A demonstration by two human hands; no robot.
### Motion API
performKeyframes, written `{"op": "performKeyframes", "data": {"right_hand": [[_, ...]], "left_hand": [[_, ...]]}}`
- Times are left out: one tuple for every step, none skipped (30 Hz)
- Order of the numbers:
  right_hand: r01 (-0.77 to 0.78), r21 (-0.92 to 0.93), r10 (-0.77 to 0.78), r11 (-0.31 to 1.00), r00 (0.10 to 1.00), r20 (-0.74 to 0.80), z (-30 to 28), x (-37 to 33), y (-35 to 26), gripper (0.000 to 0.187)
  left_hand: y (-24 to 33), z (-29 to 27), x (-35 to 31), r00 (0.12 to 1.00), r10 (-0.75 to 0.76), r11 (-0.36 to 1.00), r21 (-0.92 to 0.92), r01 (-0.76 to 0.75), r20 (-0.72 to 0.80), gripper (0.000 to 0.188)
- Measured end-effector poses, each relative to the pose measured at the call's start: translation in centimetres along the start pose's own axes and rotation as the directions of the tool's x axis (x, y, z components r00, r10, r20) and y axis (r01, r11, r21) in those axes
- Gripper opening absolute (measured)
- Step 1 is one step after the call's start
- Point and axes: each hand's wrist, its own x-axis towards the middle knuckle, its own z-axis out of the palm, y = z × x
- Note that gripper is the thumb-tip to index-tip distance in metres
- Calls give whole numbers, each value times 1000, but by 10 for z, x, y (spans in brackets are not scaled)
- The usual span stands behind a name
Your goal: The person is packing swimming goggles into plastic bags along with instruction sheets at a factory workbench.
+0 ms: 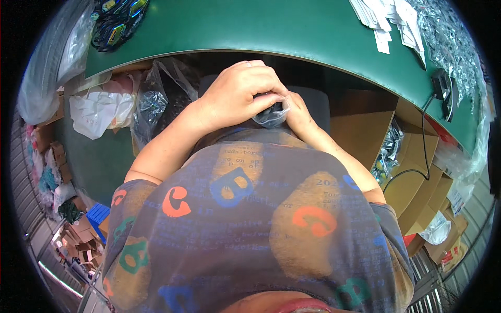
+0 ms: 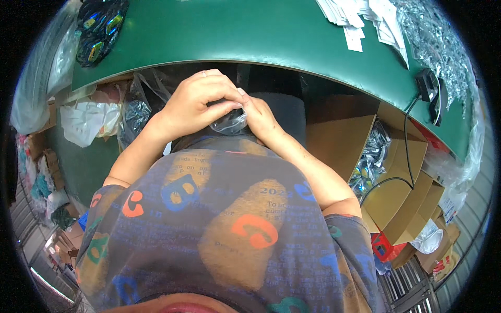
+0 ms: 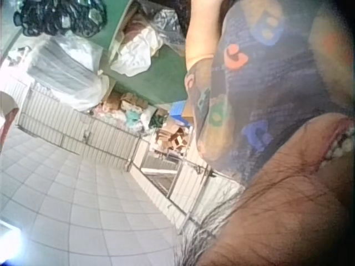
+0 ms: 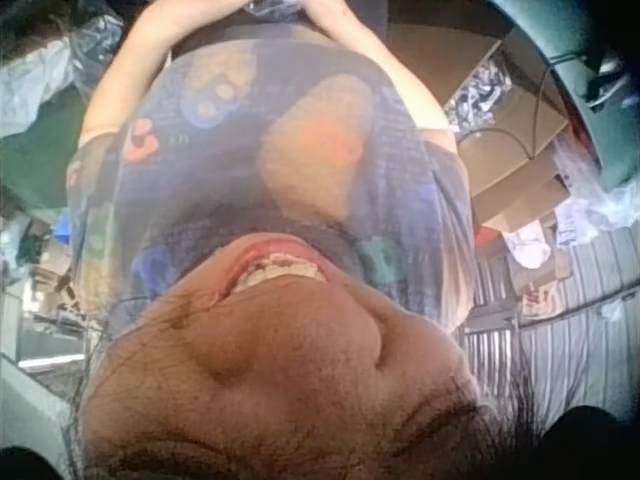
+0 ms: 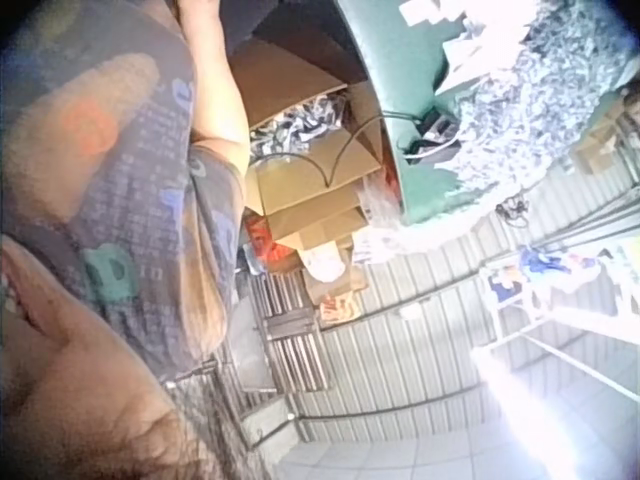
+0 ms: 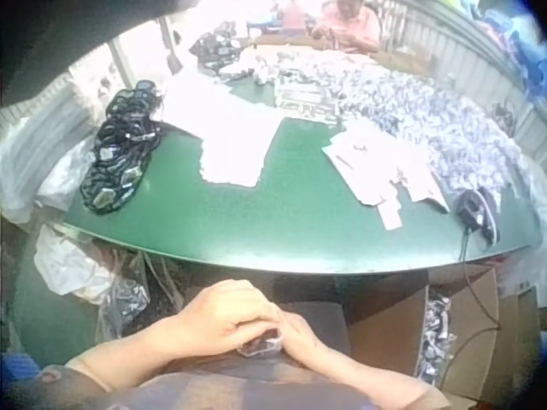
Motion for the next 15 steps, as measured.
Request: {"op": "performKeyframes", "data": {"right_hand": [[-105,-20,105,994,994,14,-5,1,-1,60],[-207,-41,208,977,978,26,-8,2,-4,61],[-78,-3,78,997,997,1,-3,-2,-18,62],[-76,-3,76,997,997,-2,-4,-1,-18,62],[-61,33,60,998,998,23,-5,1,-16,62],[-46,70,44,996,998,43,-6,1,-15,62],[-116,131,117,985,993,-6,-5,2,-14,62],[-180,194,192,964,980,-49,-4,2,-12,63],[-172,202,181,964,983,-30,-9,5,-11,64],[-167,200,176,966,984,-28,-10,6,-10,64],[-182,241,197,953,979,-43,-9,5,-10,64],[-196,285,221,938,974,-57,-8,5,-11,65],[-229,287,252,930,967,-45,-9,5,-11,65],[-235,305,255,923,967,-26,-8,4,-13,66],[-241,324,257,915,966,-5,-7,4,-15,66]], "left_hand": [[2,-2,1,1000,-1,1000,-1,1,1,12],[6,-4,1,1000,20,1000,-8,-20,-15,12],[9,-5,0,999,44,999,-16,-44,-31,12],[11,-5,-1,997,58,998,-31,-59,-50,11],[16,-7,-4,997,61,998,-31,-63,-49,11],[23,-11,-7,993,-64,973,-228,39,-101,10],[26,-15,-8,972,-196,899,-420,127,-126,10],[25,-21,-8,964,-160,911,-407,62,-211,11],[24,-25,-10,956,-157,931,-360,59,-249,11],[19,-25,-10,976,-113,939,-341,43,-188,13],[15,-24,-10,990,-71,946,-323,27,-125,17],[18,-21,-10,996,-61,975,-215,46,-63,26],[20,-17,-11,998,-57,990,-127,55,-18,34],[22,-10,-9,999,-53,998,-19,53,-9,39],[23,-3,-9,998,-62,998,15,62,-5,39]]}}
